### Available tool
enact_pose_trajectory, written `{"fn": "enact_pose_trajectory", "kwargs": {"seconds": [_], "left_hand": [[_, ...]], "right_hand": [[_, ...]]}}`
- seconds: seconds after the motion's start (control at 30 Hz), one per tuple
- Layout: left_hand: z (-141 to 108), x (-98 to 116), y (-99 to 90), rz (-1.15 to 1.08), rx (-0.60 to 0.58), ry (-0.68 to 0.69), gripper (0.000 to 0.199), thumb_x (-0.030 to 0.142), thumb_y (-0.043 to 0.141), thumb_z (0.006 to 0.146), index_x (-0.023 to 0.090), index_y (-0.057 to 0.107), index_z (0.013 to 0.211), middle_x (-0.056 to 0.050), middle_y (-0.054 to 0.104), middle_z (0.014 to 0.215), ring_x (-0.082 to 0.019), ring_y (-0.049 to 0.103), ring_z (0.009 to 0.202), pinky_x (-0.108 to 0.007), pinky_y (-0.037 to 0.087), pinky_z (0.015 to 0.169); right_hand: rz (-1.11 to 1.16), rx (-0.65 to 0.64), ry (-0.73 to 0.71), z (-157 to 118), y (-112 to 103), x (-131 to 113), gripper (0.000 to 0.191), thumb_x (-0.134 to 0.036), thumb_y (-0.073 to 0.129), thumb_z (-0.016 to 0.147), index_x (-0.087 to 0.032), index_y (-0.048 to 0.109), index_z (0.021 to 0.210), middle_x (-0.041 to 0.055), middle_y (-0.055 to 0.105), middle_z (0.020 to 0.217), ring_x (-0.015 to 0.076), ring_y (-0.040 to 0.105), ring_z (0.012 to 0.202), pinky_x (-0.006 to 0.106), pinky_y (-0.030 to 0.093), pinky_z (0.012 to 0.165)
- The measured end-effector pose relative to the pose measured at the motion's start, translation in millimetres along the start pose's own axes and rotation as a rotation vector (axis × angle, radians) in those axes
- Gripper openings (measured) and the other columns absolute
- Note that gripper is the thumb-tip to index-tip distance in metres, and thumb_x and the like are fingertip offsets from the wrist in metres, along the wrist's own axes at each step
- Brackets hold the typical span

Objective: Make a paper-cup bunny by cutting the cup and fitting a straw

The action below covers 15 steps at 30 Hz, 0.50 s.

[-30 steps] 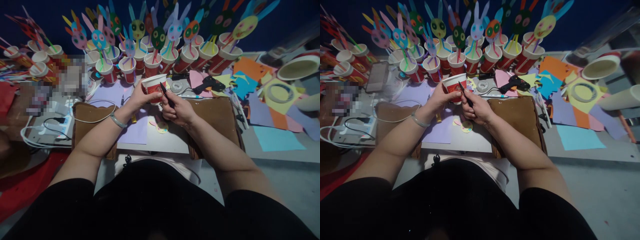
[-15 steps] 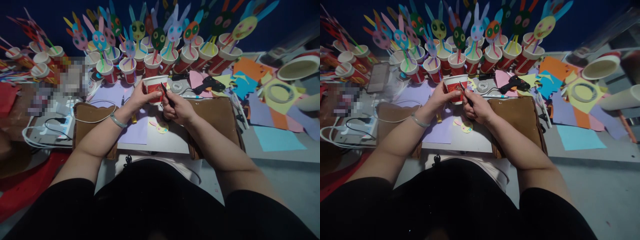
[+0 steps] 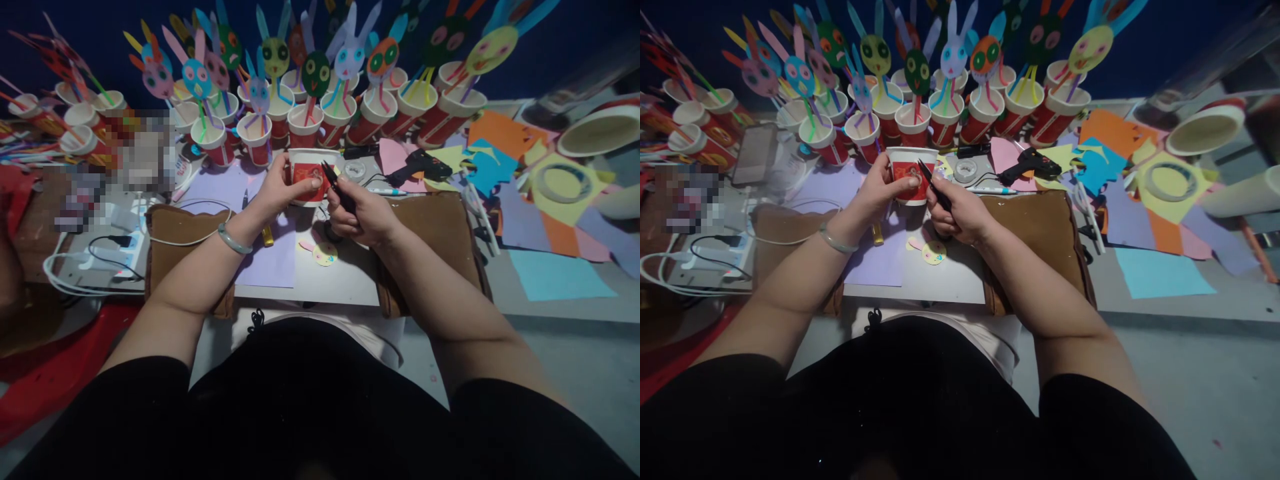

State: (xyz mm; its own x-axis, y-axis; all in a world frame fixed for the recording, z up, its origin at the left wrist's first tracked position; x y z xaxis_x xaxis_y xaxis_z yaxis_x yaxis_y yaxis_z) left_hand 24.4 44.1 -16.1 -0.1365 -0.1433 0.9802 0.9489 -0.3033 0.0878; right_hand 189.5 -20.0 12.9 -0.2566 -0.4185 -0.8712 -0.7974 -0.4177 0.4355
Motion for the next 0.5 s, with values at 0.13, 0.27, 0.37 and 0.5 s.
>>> {"fn": "enact_pose_trajectory", "kwargs": {"seconds": [0.13,0.27,0.37,0.5], "left_hand": [[2.8,-3.2,-4.0,0.046,-0.008,0.046,0.082,0.066,0.095,0.066,0.023,0.056,0.123,-0.01,0.073,0.119,-0.03,0.075,0.118,-0.049,0.058,0.109],[5.9,-4.1,-7.3,0.098,-0.041,0.098,0.083,0.069,0.092,0.07,0.023,0.054,0.128,-0.01,0.072,0.123,-0.031,0.075,0.122,-0.053,0.058,0.111],[8.1,-6.0,-9.3,0.125,-0.064,0.131,0.084,0.071,0.091,0.071,0.024,0.054,0.13,-0.009,0.072,0.124,-0.032,0.074,0.124,-0.054,0.057,0.113],[8.1,-7.7,-8.6,0.11,-0.092,0.136,0.083,0.07,0.09,0.073,0.024,0.053,0.131,-0.008,0.071,0.126,-0.031,0.073,0.126,-0.054,0.056,0.115]], "right_hand": [[0.011,-0.014,0.003,-1.3,-0.2,-2.2,0.047,-0.065,0.059,0.102,-0.025,0.043,0.082,-0.0139,0.033,0.042,0.0052,0.016,0.03,0.017,0.017,0.033],[0.03,0.001,0.017,-2.8,-1.6,-4.2,0.048,-0.065,0.062,0.101,-0.025,0.043,0.083,-0.0142,0.032,0.043,0.0045,0.017,0.031,0.017,0.017,0.034],[0.04,0.013,0.036,-4.0,-1.7,-5.3,0.047,-0.066,0.061,0.101,-0.026,0.043,0.083,-0.0141,0.031,0.043,0.0048,0.017,0.031,0.017,0.016,0.034],[0.058,-0.004,0.056,-5.4,-0.6,-6.4,0.047,-0.066,0.06,0.102,-0.026,0.043,0.084,-0.0142,0.03,0.044,0.0051,0.017,0.031,0.018,0.016,0.034]]}}
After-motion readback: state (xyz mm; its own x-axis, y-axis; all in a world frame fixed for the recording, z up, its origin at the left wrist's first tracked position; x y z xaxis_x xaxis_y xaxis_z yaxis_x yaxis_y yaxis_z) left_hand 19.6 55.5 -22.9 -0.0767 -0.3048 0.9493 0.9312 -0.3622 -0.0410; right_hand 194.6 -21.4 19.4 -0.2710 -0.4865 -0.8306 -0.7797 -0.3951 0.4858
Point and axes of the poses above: each hand's wrist, its own z-axis towards the middle knuckle, its own y-axis out of the palm, x = y × z, the point moved 4 cm from there along z, towards the middle knuckle
